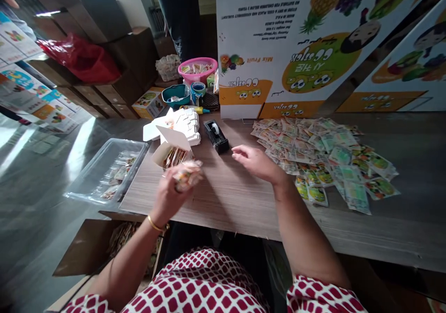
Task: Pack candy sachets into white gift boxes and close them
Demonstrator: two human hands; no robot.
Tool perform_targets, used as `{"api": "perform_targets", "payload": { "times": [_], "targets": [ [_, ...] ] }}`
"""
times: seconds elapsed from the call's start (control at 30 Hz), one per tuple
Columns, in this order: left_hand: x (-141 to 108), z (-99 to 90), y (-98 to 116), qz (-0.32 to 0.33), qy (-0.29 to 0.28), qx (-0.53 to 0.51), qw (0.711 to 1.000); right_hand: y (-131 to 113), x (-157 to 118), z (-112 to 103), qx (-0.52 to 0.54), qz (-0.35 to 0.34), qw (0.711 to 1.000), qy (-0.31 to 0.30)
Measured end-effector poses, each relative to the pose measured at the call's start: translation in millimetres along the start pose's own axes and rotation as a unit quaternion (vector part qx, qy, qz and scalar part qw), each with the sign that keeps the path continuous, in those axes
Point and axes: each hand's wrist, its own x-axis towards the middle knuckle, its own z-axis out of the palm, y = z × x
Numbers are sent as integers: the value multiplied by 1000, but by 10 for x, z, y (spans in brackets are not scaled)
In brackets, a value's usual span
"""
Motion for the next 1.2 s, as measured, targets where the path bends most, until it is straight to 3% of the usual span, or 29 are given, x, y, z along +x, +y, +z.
{"api": "perform_targets", "payload": {
  "times": [0.1,0.23,0.37,0.47,0.6,0.7,0.8,0.97,1.07,1.2],
  "targets": [
    [388,-259,-278,-81,79,177,978,-173,266,365,25,-3,999,-26],
    [758,-190,-406,-176,37,277,944,-421,741,846,96,-30,995,8],
    [853,75,-372,-241,-74,276,928,-631,1060,1157,159,-63,984,49],
    [836,180,-453,-275,-139,226,924,-682,1154,1330,203,-53,977,25],
    [781,153,-558,-284,-178,160,928,-632,1159,1578,230,-64,970,-50],
    [757,143,-525,-270,-177,177,930,-543,1151,1729,227,-38,973,-32],
    [723,151,-422,-233,-134,189,944,-419,1157,1767,210,-7,978,-17],
    [570,1,-271,-237,26,153,959,-167,1046,1608,179,-13,983,-41],
    [388,-136,-230,-247,-11,52,968,-9,879,1477,190,-22,980,-50],
    [-26,-135,-149,-158,-101,-10,982,127,557,1260,229,-26,968,-96]
  ]
}}
